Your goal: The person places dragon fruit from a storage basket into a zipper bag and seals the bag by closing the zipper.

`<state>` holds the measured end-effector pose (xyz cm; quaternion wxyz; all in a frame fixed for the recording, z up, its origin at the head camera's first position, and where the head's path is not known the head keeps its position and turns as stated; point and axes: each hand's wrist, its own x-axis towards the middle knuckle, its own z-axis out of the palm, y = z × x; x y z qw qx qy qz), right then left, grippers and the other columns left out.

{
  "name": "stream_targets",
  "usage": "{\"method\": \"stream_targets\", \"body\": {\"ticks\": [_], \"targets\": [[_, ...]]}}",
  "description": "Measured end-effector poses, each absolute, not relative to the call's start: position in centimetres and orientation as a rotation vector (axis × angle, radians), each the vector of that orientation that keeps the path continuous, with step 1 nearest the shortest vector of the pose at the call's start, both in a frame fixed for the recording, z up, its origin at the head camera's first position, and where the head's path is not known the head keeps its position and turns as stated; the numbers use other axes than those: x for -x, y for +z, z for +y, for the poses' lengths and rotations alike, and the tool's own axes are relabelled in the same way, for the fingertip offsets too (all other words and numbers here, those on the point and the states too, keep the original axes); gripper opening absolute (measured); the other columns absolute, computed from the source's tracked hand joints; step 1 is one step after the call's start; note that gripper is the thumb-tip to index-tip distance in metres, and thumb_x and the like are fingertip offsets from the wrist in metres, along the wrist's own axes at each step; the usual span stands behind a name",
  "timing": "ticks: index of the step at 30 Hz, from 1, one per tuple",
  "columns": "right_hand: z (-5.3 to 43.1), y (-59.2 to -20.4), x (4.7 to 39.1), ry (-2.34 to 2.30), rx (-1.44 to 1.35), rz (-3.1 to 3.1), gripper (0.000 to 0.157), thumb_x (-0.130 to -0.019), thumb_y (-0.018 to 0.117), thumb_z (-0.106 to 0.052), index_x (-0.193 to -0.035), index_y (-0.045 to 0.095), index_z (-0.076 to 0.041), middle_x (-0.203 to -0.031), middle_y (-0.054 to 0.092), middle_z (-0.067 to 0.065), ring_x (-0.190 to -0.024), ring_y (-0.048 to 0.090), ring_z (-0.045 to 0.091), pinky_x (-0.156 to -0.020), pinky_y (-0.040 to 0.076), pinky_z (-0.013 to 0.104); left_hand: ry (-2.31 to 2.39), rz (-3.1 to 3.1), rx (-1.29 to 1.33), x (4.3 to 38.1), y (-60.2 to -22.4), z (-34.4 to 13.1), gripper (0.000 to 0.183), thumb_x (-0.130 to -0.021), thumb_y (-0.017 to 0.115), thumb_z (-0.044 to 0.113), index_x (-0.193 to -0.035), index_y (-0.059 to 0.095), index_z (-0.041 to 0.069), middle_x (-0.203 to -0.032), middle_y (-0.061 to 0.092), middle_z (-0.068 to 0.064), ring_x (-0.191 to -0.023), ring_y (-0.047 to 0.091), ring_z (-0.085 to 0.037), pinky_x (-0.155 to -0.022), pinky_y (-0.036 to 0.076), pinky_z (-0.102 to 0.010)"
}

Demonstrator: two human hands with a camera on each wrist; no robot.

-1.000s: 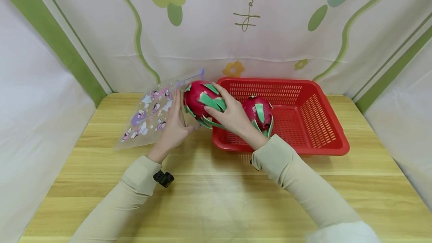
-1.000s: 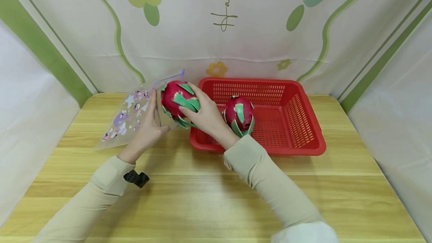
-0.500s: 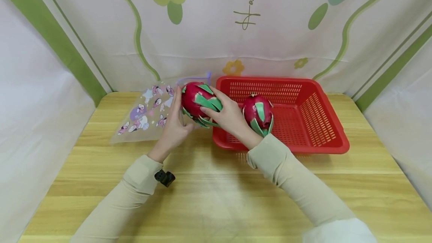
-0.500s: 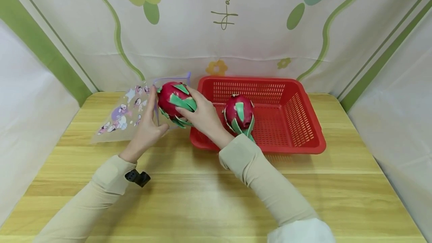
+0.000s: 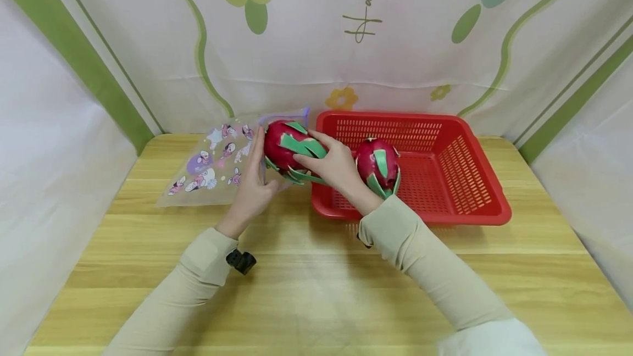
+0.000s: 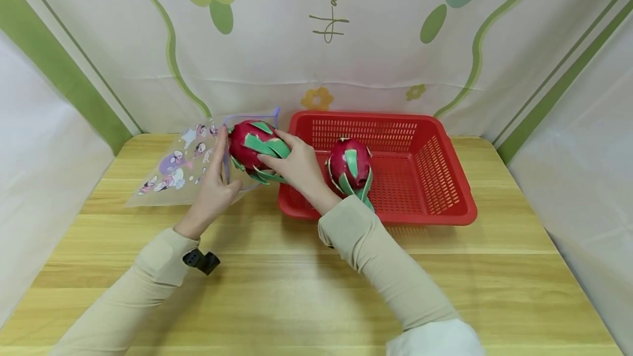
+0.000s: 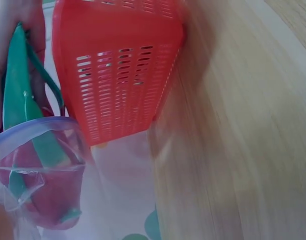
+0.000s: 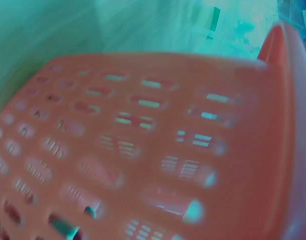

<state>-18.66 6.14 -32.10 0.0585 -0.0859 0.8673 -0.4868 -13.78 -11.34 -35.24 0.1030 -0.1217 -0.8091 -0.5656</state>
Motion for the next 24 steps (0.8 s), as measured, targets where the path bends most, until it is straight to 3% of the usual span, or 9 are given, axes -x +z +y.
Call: {"method": "stream_targets", "body": {"ticks": [5, 11, 18, 24], "targets": [[5.98, -32.16, 18.74, -1.538, 0.246, 2.576, 0.067, -0.079, 0.075, -0.042, -0.140, 0.050, -0.026, -0.130, 0.061, 0.007, -0.110, 0.059, 0.021, -0.090, 0.054, 0.037, -1.626, -2.370, 0.370, 13.70, -35.25, -11.07, 0.101, -0.069, 0.043, -0.019, -0.155, 0.003, 0.016, -0.163, -0.006, 0.003, -0.151, -0.004, -0.016, -0.122, 0.014, -0.045], [5.97, -32.32, 18.86, -1.600, 0.236, 2.524, 0.053, -0.086, 0.068, -0.040, -0.136, 0.055, -0.027, -0.124, 0.062, 0.008, -0.104, 0.060, 0.022, -0.088, 0.054, 0.037, -1.642, -2.349, 0.371, 13.68, -35.42, -11.03, 0.100, -0.071, 0.044, -0.018, -0.155, 0.004, 0.017, -0.163, -0.006, 0.005, -0.150, -0.005, -0.013, -0.123, 0.013, -0.044], [5.72, -32.53, 18.66, -1.551, 0.196, 2.553, 0.053, -0.089, 0.061, -0.044, -0.134, 0.051, -0.016, -0.125, 0.059, 0.007, -0.102, 0.059, 0.021, -0.086, 0.053, 0.036, -1.656, -2.338, 0.407, 13.49, -35.58, -11.03, 0.098, -0.070, 0.042, -0.021, -0.155, 0.004, 0.013, -0.163, -0.007, -0.002, -0.151, -0.005, -0.016, -0.120, 0.020, -0.046], [5.30, -32.69, 18.24, -1.614, 0.206, 2.548, 0.043, -0.090, 0.060, -0.042, -0.122, 0.057, -0.012, -0.121, 0.061, 0.007, -0.095, 0.059, 0.020, -0.078, 0.051, 0.031, -1.636, -2.362, 0.400, 13.32, -35.59, -11.05, 0.098, -0.071, 0.041, -0.020, -0.155, 0.003, 0.013, -0.163, -0.008, -0.002, -0.151, -0.004, -0.017, -0.119, 0.023, -0.047]]}}
